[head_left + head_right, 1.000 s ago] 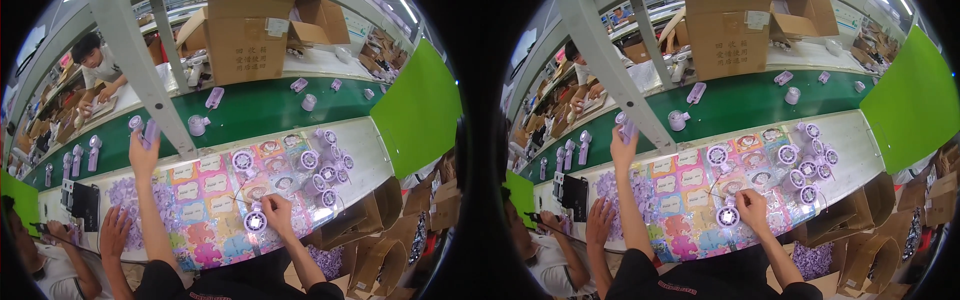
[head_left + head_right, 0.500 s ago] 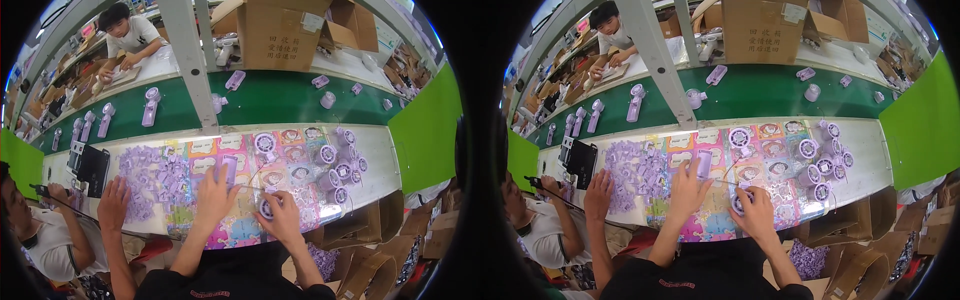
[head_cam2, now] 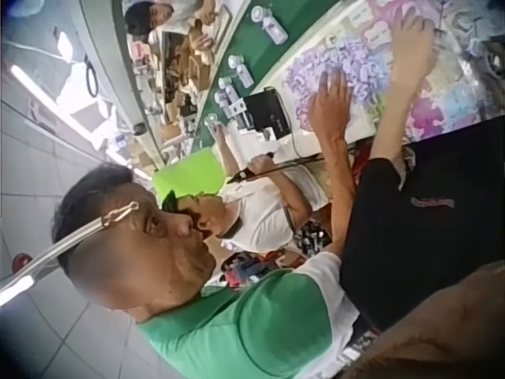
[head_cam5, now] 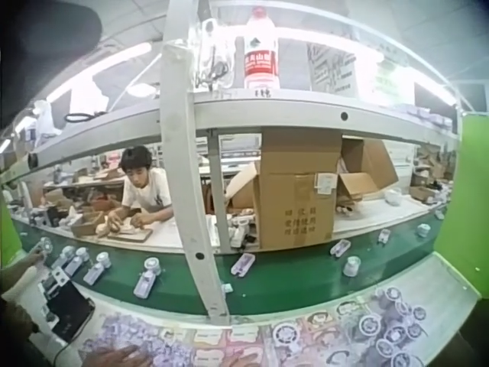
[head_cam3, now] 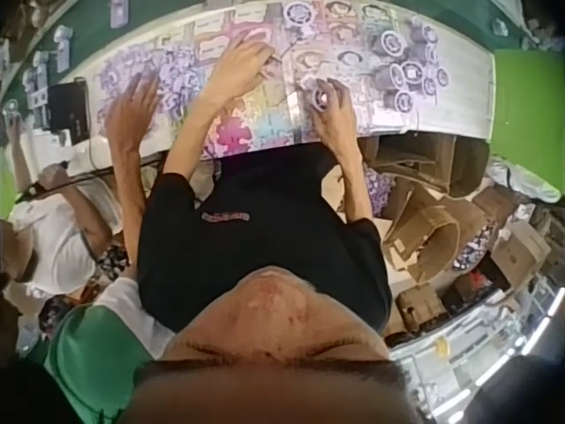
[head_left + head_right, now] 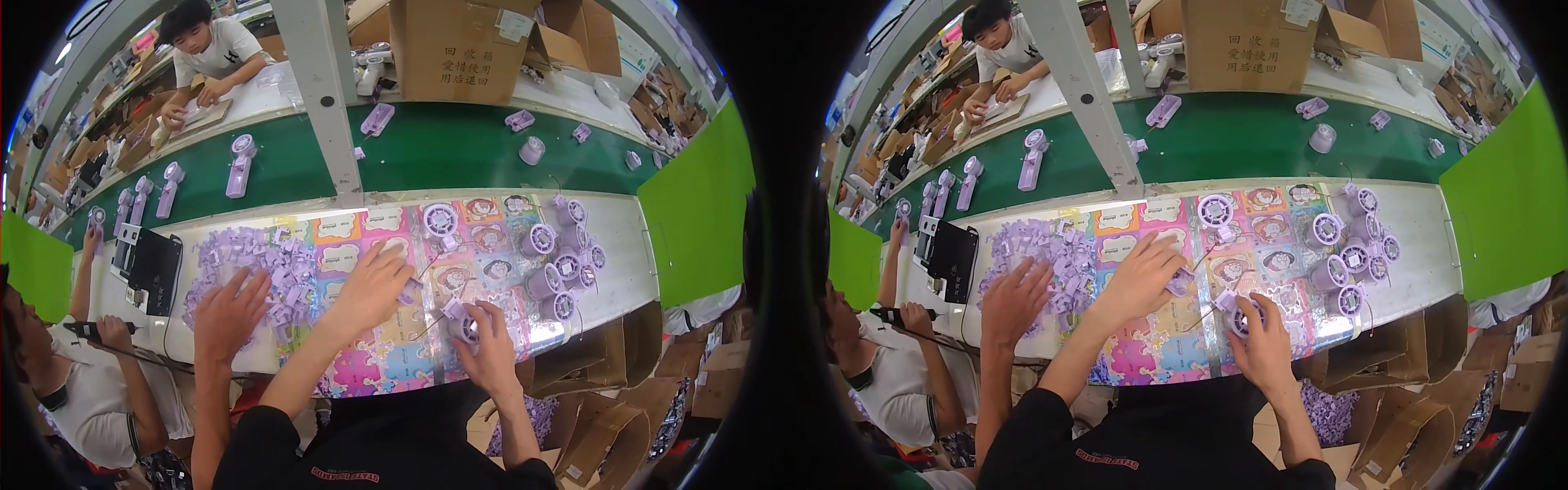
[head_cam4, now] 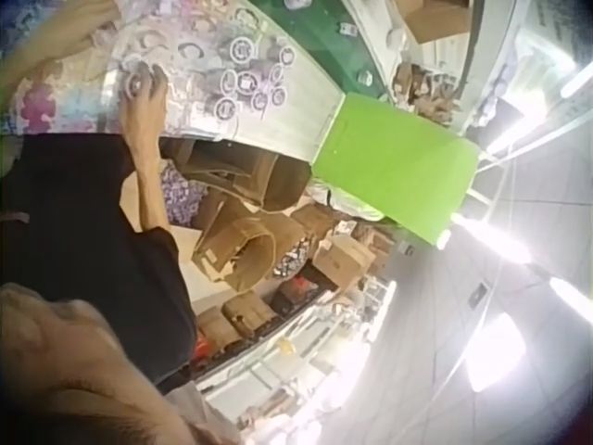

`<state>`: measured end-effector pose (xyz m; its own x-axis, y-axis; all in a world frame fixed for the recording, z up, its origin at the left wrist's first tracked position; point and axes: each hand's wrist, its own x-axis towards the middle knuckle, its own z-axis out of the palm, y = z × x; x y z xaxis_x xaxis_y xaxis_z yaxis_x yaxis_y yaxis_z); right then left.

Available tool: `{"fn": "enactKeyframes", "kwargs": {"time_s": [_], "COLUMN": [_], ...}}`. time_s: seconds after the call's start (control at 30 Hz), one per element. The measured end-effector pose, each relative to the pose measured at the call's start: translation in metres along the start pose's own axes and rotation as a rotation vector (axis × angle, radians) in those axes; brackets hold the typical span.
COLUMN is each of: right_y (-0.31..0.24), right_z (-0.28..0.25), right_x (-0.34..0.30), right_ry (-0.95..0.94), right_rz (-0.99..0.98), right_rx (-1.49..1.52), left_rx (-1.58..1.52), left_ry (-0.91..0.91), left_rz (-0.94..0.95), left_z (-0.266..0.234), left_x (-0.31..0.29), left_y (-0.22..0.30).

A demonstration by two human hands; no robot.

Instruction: The person assembles portable fans by attaching small plastic components onto circular fan heads, connecting the fan heads into plastic handle casings by hand, and placing the assembled units onto the conveyor belt.

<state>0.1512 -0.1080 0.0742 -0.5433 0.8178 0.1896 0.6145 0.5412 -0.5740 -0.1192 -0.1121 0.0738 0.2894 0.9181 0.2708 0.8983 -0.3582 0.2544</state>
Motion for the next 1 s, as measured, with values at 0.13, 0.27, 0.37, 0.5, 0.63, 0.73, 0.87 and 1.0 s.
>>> {"fn": "enactKeyframes", "kwargs": {"time_s": [0.13, 0.27, 0.37, 0.5, 0.63, 0.73, 0.87, 1.0], "right_y": [-0.014, -0.019, -0.018, -0.017, -0.017, -0.025, -0.022, -0.021], "right_z": [-0.009, -0.014, -0.017, -0.019, -0.022, -0.022, -0.019, -0.014], "right_x": [0.004, 0.012, 0.011, 0.015, 0.018, 0.022, 0.025, 0.027], "right_ry": [0.124, 0.090, 0.039, -0.006, -0.023, 0.006, 0.041, 0.060], "right_rz": [-0.017, -0.125, -0.173, -0.302, -0.379, -0.427, -0.422, -0.437], "right_rx": [0.173, 0.112, 0.054, 0.004, -0.077, -0.099, -0.114, -0.118], "left_rx": [-0.253, -0.320, -0.341, -0.328, -0.417, -0.531, -0.540, -0.533], "left_ry": [-0.150, -0.183, -0.262, -0.247, -0.312, -0.267, -0.215, -0.176], "left_rz": [0.002, -0.091, -0.143, -0.156, -0.147, -0.171, -0.172, -0.168], "left_z": [-0.011, -0.026, -0.026, -0.024, -0.031, -0.034, -0.031, -0.027], "left_x": [0.004, 0.002, 0.004, 0.001, 0.003, -0.002, -0.001, -0.003], "left_y": [0.009, 0.024, 0.029, 0.031, 0.031, 0.028, 0.027, 0.026]}}
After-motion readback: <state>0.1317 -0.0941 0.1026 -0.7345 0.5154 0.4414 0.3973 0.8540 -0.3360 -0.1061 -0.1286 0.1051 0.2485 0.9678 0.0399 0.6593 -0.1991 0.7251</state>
